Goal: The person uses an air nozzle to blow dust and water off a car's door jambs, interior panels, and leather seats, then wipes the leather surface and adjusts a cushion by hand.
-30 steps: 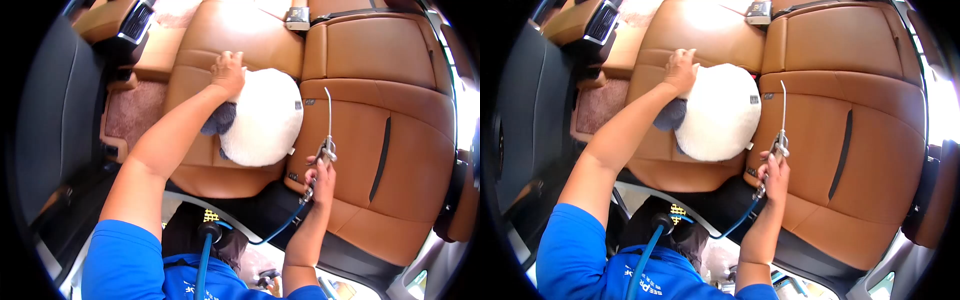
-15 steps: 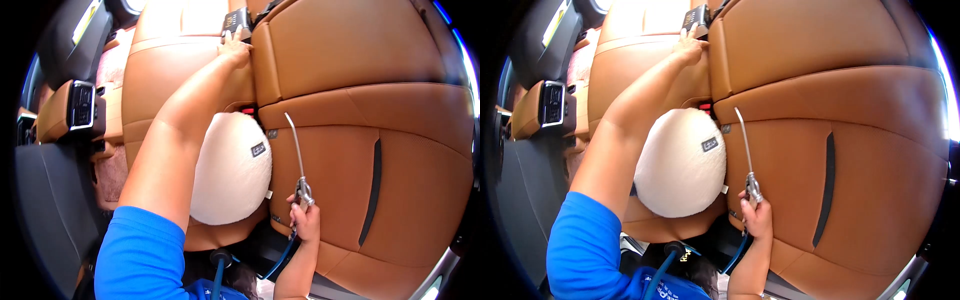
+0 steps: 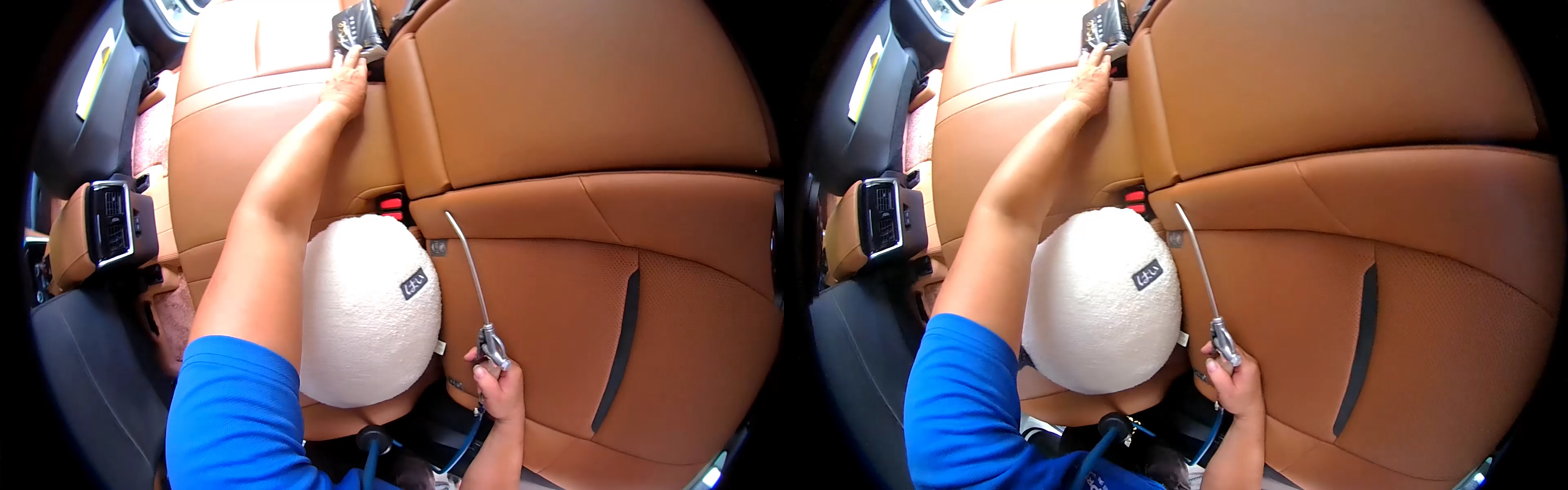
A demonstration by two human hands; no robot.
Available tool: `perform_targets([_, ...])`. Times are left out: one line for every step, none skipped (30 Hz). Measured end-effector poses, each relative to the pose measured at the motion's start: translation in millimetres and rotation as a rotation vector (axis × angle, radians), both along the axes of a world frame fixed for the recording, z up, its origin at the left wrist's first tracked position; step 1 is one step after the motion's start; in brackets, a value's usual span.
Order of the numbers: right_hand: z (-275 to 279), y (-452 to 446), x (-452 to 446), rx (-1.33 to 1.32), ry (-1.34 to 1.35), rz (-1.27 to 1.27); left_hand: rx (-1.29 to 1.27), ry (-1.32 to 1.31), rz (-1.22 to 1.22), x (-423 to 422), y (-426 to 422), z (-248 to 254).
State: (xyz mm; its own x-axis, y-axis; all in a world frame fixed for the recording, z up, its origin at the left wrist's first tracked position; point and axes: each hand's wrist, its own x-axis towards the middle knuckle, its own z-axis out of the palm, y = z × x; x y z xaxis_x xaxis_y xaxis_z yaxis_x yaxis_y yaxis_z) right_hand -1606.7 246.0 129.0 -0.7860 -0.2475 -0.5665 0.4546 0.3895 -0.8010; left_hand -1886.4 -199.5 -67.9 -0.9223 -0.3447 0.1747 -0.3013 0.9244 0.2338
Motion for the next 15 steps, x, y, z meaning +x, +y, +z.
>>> perform_targets([3, 0, 0, 0.005, -0.026, -0.02, 0.014, 0.056, -0.038, 14, 1, 6])
perform_targets([0, 2, 2, 0.011, -0.003, -0.014, 0.043, 0.079, -0.105, 27, -4, 6])
perform_targets([-1, 4, 1, 0.008, 0.009, -0.01, 0.071, 0.107, -0.169, 40, -11, 4])
perform_targets([-1, 6, 1, 0.013, -0.012, 0.008, 0.072, 0.134, -0.194, 59, -10, 7])
perform_targets([-1, 7, 0, 0.016, -0.029, 0.025, 0.069, 0.163, -0.219, 86, -5, 13])
perform_targets([-1, 4, -1, -0.018, -0.068, 0.002, -0.023, 0.142, -0.311, 146, 6, 23])
perform_targets([3, 2, -1, -0.02, -0.058, 0.005, -0.035, 0.033, -0.349, 184, 13, 53])
perform_targets([2, 5, -5, -0.021, -0.067, -0.013, -0.059, 0.005, -0.33, 188, 15, 63])
perform_targets([4, -1, -1, -0.03, -0.08, -0.023, -0.033, -0.108, -0.147, 266, 15, 75])
perform_targets([5, -2, -1, -0.045, -0.07, -0.024, -0.077, -0.064, 0.019, 307, 12, 73])
perform_targets([5, 0, -1, -0.046, -0.08, -0.024, -0.11, -0.135, 0.056, 315, 4, 58])
perform_targets([7, -4, -1, -0.064, -0.103, -0.026, -0.129, -0.163, 0.165, 348, 3, 58])
perform_targets([11, -7, 0, -0.074, -0.121, -0.035, -0.141, -0.187, 0.266, 375, 6, 57])
perform_targets([12, -6, 1, -0.101, -0.107, -0.041, -0.129, -0.132, 0.225, 366, 5, 51])
perform_targets([25, -19, 5, -0.089, -0.123, 0.006, -0.106, -0.094, 0.229, 380, 4, 50])
